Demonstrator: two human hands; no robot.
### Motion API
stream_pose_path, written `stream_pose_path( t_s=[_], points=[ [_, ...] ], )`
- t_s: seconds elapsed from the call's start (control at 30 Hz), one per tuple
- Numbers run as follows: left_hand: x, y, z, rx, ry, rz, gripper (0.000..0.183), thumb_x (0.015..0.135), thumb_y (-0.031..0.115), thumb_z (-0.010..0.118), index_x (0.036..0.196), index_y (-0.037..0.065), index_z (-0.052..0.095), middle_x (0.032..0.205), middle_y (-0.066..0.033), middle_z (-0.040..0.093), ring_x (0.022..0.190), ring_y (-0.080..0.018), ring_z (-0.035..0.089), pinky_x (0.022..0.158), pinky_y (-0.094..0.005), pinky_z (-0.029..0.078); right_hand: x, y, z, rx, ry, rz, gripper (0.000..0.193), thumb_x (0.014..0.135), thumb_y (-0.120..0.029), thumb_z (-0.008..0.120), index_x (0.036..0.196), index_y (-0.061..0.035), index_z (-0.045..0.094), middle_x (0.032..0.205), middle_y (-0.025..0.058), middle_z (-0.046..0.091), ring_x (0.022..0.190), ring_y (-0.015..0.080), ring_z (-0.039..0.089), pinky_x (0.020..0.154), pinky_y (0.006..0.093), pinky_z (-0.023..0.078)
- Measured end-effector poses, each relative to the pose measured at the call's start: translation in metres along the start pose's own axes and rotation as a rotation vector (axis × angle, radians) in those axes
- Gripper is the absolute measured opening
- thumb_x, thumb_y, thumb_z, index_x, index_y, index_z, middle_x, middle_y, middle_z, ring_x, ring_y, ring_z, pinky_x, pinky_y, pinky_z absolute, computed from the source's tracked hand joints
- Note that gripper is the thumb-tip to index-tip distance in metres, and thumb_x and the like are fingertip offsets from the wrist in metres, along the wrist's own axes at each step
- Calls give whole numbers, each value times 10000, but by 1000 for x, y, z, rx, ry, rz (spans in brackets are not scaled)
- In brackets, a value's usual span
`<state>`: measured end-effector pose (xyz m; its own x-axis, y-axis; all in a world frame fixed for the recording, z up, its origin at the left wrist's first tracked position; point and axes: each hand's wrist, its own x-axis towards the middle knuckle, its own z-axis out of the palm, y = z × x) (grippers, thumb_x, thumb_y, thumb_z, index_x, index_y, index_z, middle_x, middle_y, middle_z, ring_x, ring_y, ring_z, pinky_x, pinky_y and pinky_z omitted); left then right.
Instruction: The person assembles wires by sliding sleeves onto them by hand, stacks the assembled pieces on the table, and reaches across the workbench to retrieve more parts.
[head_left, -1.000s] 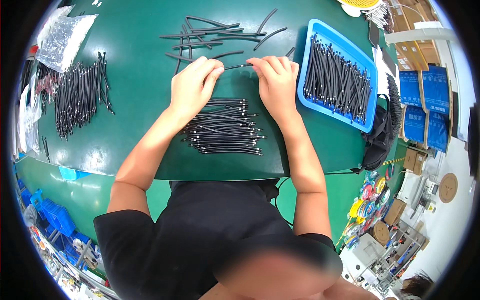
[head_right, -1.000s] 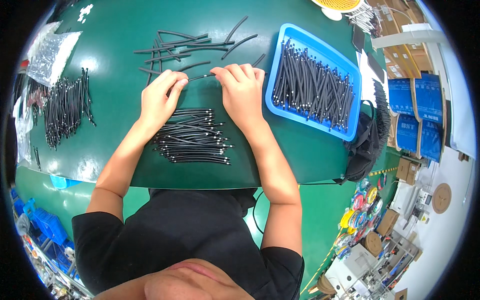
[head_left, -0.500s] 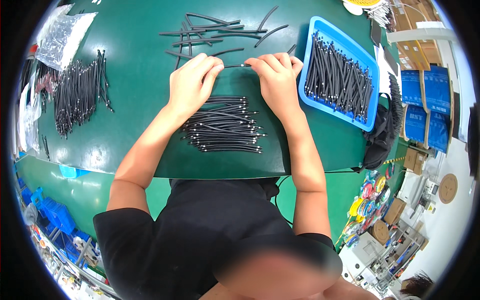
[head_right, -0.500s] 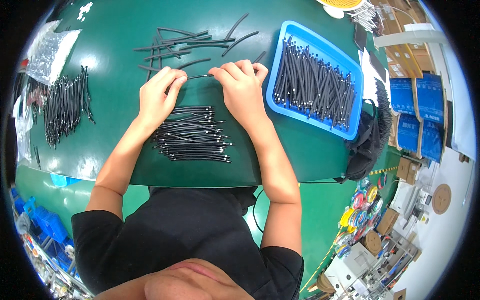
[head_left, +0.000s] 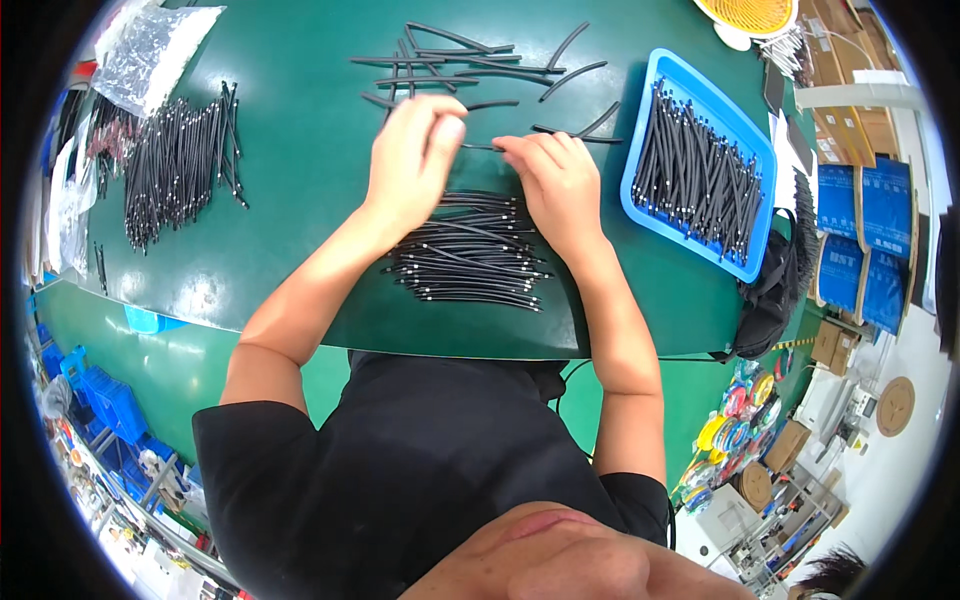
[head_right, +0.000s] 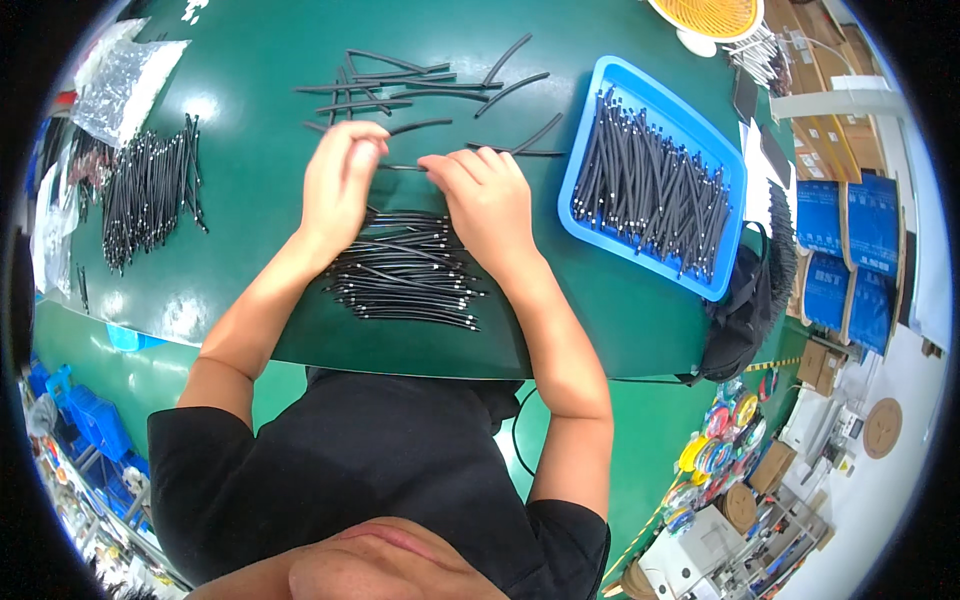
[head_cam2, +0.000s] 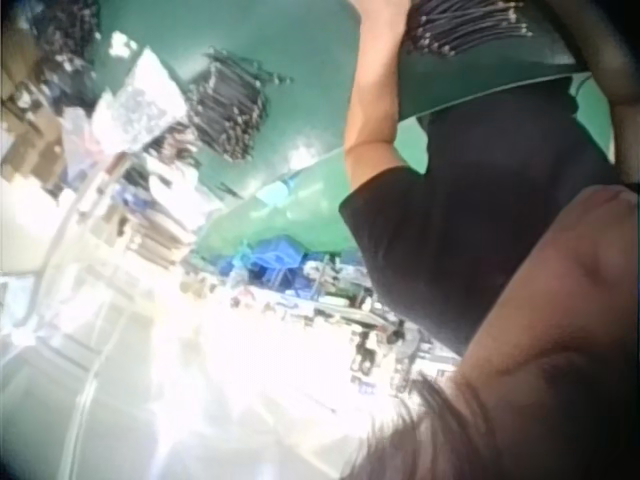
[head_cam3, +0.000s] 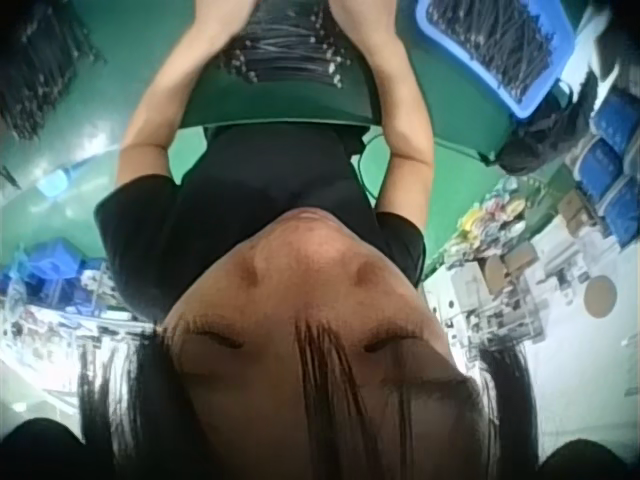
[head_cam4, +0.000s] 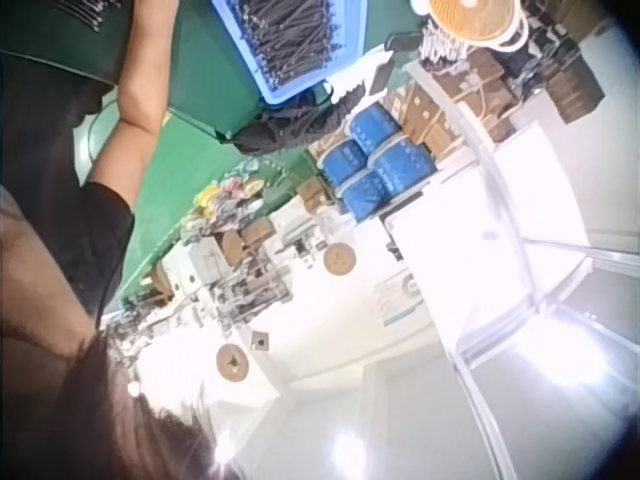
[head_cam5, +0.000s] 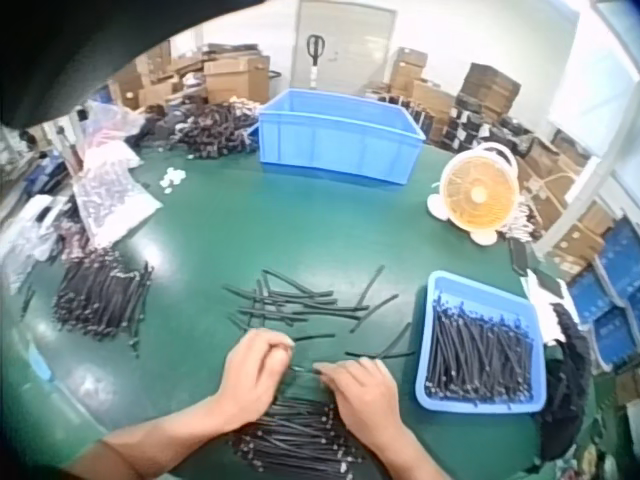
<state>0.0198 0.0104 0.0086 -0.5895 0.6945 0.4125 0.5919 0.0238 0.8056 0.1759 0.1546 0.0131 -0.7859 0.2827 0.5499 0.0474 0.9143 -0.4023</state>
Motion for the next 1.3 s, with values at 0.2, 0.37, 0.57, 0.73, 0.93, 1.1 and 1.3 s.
stream_pose_path(
  t_s=[0.2, 0.37, 0.57, 0.73, 0.93, 1.1, 1.3],
  points=[
    [8, -20, 4, -749, -135, -298, 701, 1177, 553, 174, 1236, 37, 644, 1178, -137, 726, 1178, -254, 656, 1108, -410, 440, -4, -15, 7, 87, -20, 25, 198, 897, -83, 788, 1091, -117, 769, 921, 33, 727, 789, 250, 666, 700, 384, 541],
    [-6, -1, 15, -884, -316, -343, 805, 1145, 635, 97, 1287, 30, 609, 1227, -145, 705, 1223, -252, 637, 1135, -414, 438, -9, -28, 13, 151, -52, 18, 234, 864, -45, 810, 1086, -112, 780, 934, 48, 727, 853, 258, 704, 723, 387, 570],
    [-7, -4, 15, -949, -390, -354, 762, 1150, 639, 123, 1300, 70, 608, 1266, -123, 702, 1241, -224, 623, 1116, -403, 452, -9, -28, 15, 158, -53, 13, 218, 857, -62, 810, 1065, -118, 778, 957, 37, 733, 927, 255, 727, 765, 383, 591],
    [-8, -1, 13, -921, -407, -348, 764, 1151, 638, 130, 1302, 62, 608, 1262, -124, 690, 1239, -229, 621, 1120, -405, 449, -9, -29, 17, 175, -54, 34, 198, 859, -84, 804, 1052, -118, 776, 977, 27, 744, 946, 252, 732, 780, 382, 601],
    [-8, 0, 15, -864, -423, -356, 799, 1137, 662, 103, 1301, 51, 591, 1267, -129, 669, 1231, -237, 615, 1106, -407, 448, -10, -28, 18, 186, -54, 38, 200, 853, -77, 803, 1048, -112, 772, 974, 30, 746, 940, 256, 731, 770, 383, 600],
    [-9, 0, 16, -867, -428, -373, 788, 1140, 654, 107, 1307, 53, 589, 1280, -126, 659, 1235, -234, 610, 1108, -407, 446, -10, -27, 16, 207, -35, 32, 195, 853, -69, 798, 1039, -120, 771, 957, 37, 743, 888, 253, 724, 744, 383, 595],
    [-7, -6, 7, -749, -303, -244, 586, 1172, 548, 328, 1317, 55, 610, 1276, -88, 640, 1099, -194, 594, 1001, -361, 469, 4, 1, -23, -194, 250, 69, 270, 934, -34, 755, 1196, -99, 765, 1024, 77, 765, 850, 271, 714, 738, 399, 587]
  ],
)
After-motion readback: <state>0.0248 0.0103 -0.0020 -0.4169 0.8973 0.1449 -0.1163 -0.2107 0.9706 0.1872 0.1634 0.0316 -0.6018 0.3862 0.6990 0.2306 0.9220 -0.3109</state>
